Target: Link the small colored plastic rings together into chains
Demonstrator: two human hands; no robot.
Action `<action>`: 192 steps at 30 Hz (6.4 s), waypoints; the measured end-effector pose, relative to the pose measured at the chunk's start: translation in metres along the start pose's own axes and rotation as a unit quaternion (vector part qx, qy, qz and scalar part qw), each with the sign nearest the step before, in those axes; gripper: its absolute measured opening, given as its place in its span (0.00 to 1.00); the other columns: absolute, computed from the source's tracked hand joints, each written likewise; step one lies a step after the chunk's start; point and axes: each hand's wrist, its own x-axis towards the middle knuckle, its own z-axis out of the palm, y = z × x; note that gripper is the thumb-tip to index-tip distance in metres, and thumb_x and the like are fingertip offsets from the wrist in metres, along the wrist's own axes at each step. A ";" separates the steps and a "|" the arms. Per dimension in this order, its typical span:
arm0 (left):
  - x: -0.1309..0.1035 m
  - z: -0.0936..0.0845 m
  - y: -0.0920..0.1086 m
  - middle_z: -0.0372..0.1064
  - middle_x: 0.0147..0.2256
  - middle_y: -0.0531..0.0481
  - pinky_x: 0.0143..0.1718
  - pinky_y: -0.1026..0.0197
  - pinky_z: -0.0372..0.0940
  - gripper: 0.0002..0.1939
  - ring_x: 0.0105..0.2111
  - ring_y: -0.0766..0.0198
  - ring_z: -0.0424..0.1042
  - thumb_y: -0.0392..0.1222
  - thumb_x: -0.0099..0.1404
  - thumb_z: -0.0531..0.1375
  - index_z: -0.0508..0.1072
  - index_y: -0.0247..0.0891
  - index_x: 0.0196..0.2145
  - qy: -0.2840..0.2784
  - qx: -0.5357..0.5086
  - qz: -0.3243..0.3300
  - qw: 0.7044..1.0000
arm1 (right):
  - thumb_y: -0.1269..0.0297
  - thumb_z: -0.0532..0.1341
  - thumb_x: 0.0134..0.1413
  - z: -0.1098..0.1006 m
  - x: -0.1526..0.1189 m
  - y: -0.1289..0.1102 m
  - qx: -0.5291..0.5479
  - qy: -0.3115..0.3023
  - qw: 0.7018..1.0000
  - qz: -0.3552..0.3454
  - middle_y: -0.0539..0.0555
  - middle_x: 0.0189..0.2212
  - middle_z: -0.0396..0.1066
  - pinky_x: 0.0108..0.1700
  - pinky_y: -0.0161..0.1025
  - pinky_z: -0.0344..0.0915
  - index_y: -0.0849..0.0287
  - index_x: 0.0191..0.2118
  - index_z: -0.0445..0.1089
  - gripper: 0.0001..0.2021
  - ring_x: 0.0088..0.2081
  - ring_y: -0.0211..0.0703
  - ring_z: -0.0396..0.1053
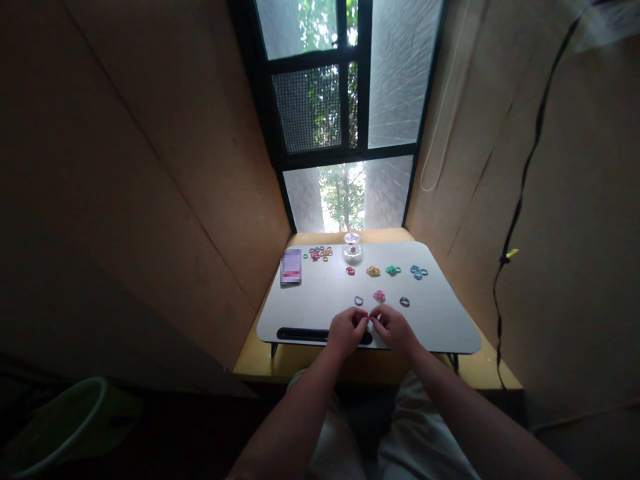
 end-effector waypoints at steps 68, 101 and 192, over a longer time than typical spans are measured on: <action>0.000 0.001 -0.002 0.74 0.29 0.52 0.31 0.64 0.61 0.09 0.28 0.66 0.71 0.44 0.63 0.58 0.76 0.39 0.35 -0.001 -0.015 -0.012 1.000 | 0.67 0.55 0.54 0.000 -0.001 -0.006 -0.017 0.003 1.000 0.006 0.49 0.26 0.68 0.30 0.35 0.60 0.57 0.31 0.67 0.04 0.26 0.38 0.64; 0.017 0.002 -0.014 0.77 0.32 0.42 0.30 0.63 0.68 0.20 0.28 0.66 0.73 0.52 0.53 0.67 0.75 0.31 0.35 0.131 -0.355 -0.154 0.913 | 0.67 0.54 0.57 -0.002 0.001 -0.004 -0.041 -0.003 0.999 -0.004 0.50 0.25 0.68 0.34 0.36 0.58 0.57 0.30 0.67 0.07 0.29 0.40 0.65; -0.004 0.002 0.000 0.68 0.25 0.55 0.29 0.65 0.57 0.06 0.26 0.67 0.65 0.42 0.61 0.58 0.71 0.38 0.31 -0.001 0.005 -0.018 1.000 | 0.68 0.55 0.53 0.001 -0.004 -0.009 -0.054 -0.029 0.998 0.003 0.49 0.23 0.66 0.30 0.35 0.55 0.58 0.27 0.65 0.06 0.26 0.38 0.63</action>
